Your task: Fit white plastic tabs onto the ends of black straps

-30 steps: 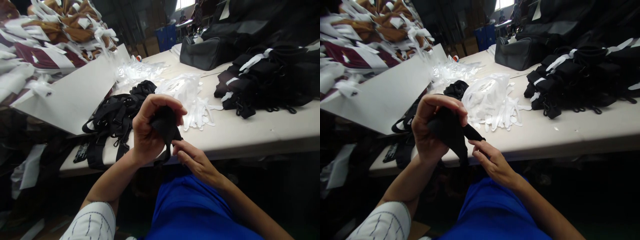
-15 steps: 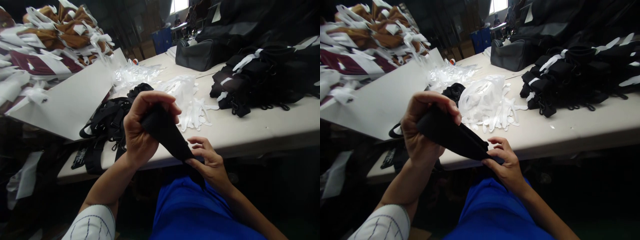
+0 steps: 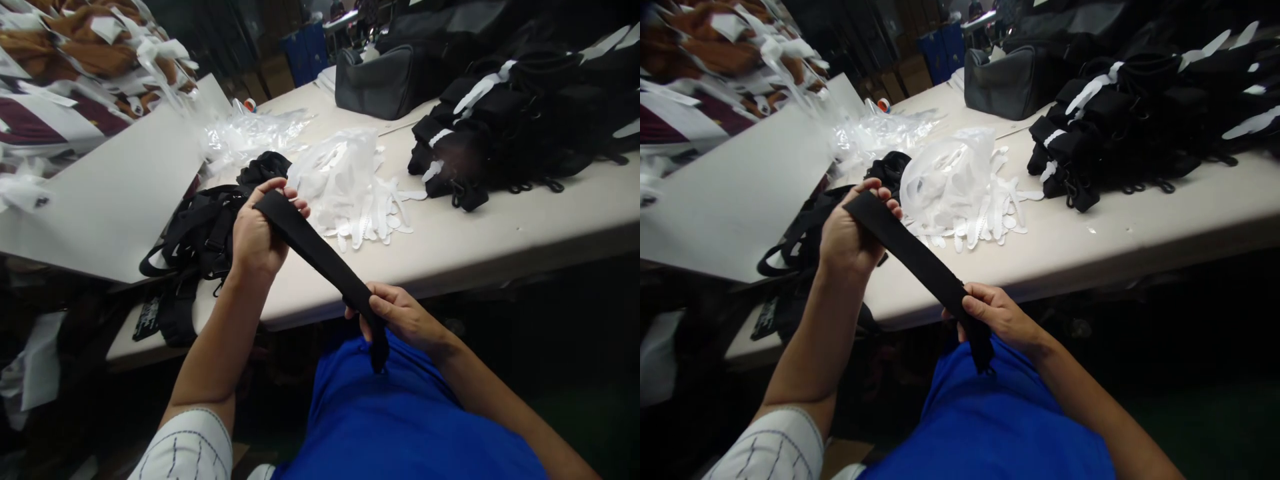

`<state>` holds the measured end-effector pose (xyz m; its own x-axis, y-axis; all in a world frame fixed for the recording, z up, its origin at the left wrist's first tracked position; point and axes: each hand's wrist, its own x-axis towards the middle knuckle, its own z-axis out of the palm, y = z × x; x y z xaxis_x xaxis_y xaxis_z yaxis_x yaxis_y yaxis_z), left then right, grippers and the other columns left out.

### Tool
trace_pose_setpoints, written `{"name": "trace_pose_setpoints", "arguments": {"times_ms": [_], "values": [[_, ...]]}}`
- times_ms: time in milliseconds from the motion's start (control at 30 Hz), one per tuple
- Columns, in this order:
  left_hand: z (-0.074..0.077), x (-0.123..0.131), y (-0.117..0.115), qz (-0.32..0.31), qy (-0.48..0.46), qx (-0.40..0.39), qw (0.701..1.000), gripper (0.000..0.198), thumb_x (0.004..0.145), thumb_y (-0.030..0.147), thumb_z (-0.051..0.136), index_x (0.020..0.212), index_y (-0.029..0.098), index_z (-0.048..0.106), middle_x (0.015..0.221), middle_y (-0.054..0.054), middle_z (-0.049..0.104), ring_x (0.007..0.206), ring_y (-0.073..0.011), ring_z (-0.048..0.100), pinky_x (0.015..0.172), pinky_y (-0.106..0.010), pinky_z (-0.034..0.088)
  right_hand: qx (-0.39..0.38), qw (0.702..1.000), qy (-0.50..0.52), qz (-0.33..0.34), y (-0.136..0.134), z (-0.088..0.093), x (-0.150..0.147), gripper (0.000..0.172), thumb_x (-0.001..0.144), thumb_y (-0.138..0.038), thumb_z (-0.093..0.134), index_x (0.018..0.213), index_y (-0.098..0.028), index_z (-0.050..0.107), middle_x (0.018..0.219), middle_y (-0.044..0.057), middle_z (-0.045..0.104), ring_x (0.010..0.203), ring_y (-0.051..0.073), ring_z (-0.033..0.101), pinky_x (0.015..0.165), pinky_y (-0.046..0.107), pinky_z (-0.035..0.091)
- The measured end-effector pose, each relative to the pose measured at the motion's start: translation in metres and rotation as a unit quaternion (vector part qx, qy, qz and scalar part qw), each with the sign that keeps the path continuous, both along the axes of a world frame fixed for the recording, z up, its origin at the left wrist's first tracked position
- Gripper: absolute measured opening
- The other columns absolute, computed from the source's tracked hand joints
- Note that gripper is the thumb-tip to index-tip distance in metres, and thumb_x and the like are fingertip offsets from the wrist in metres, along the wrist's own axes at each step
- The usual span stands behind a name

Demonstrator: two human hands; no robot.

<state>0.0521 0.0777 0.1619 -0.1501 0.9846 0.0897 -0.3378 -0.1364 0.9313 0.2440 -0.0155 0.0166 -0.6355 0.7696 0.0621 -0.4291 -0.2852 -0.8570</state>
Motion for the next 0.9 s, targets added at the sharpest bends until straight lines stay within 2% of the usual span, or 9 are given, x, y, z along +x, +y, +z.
{"name": "trace_pose_setpoints", "arguments": {"times_ms": [100,200,300,400,467,567,633,767,900], "values": [[-0.02,-0.017,0.027,0.03,-0.11,-0.155,0.981,0.02,0.087,0.002,0.045,0.076,0.014,0.057,0.062,0.001,0.058,0.054,-0.0066,0.06,0.06,-0.018,0.057,-0.021,0.999,0.027,0.03,0.001,-0.005,-0.001,0.035,0.092,-0.045,0.06,0.105,-0.013,0.065,0.088,0.007,0.066,0.059,0.01,0.057,0.052,0.021,0.041],[-0.041,-0.03,0.041,0.082,-0.137,-0.173,0.972,0.025,0.085,0.0,0.039,0.07,0.015,0.054,0.058,0.0,0.057,0.05,-0.0067,0.057,0.054,-0.018,0.054,-0.045,0.998,0.038,0.033,0.002,-0.011,0.0,0.032,0.094,-0.042,0.058,0.1,-0.011,0.066,0.069,0.002,0.061,0.055,0.009,0.052,0.049,0.018,0.036],[-0.059,-0.042,0.04,0.147,0.035,-0.045,0.988,0.019,0.075,0.001,0.048,0.073,0.015,0.061,0.058,0.0,0.06,0.049,-0.0086,0.057,0.049,-0.017,0.05,-0.077,0.995,0.06,0.001,0.004,-0.017,0.002,0.026,0.095,-0.039,0.056,0.091,-0.014,0.063,0.081,0.005,0.066,0.051,0.007,0.053,0.045,0.018,0.035],[-0.068,-0.052,0.035,0.134,0.236,0.109,0.956,0.019,0.068,0.003,0.056,0.075,0.016,0.068,0.059,0.002,0.062,0.05,-0.0097,0.059,0.047,-0.017,0.048,-0.087,0.994,0.063,-0.026,0.007,-0.021,0.003,0.023,0.097,-0.039,0.053,0.093,-0.017,0.06,0.084,0.005,0.069,0.043,0.006,0.052,0.039,0.017,0.034],[-0.069,-0.057,0.035,0.115,0.227,0.113,0.96,0.02,0.067,0.005,0.055,0.076,0.016,0.069,0.066,0.001,0.067,0.056,-0.0115,0.064,0.054,-0.02,0.055,-0.085,0.995,0.043,-0.026,0.007,-0.021,0.002,0.023,0.097,-0.039,0.053,0.098,-0.017,0.06,0.082,0.004,0.069,0.042,0.006,0.052,0.039,0.016,0.036],[-0.068,-0.061,0.039,0.108,0.089,0.04,0.989,0.02,0.064,0.003,0.056,0.074,0.019,0.063,0.077,0.001,0.071,0.069,-0.0143,0.071,0.073,-0.028,0.062,-0.081,0.997,0.009,-0.005,0.006,-0.019,-0.001,0.025,0.095,-0.038,0.057,0.103,-0.016,0.063,0.095,0.007,0.071,0.05,0.007,0.058,0.045,0.017,0.043],[-0.069,-0.061,0.041,0.111,0.046,0.036,0.992,0.02,0.065,0.003,0.06,0.075,0.019,0.06,0.08,0.002,0.071,0.075,-0.0149,0.072,0.082,-0.031,0.062,-0.089,0.996,0.002,-0.002,0.005,-0.019,-0.003,0.025,0.093,-0.038,0.06,0.102,-0.015,0.065,0.1,0.009,0.071,0.059,0.009,0.063,0.052,0.018,0.049],[-0.066,-0.055,0.034,0.099,0.119,0.158,0.975,0.021,0.069,0.003,0.063,0.083,0.017,0.059,0.09,0.0,0.072,0.08,-0.0159,0.073,0.086,-0.037,0.062,-0.118,0.993,-0.009,-0.007,0.008,-0.029,0.0,0.028,0.09,-0.039,0.064,0.096,-0.012,0.065,0.077,0.008,0.073,0.064,0.011,0.066,0.061,0.018,0.054],[-0.053,-0.046,0.019,0.111,0.252,0.309,0.91,0.01,0.074,0.003,0.06,0.075,0.013,0.059,0.085,-0.002,0.072,0.073,-0.0167,0.071,0.074,-0.039,0.062,-0.155,0.986,-0.004,-0.055,0.014,-0.046,0.003,0.033,0.074,-0.034,0.081,0.078,-0.016,0.054,0.068,0.004,0.071,0.06,0.015,0.069,0.054,0.02,0.055]]}}
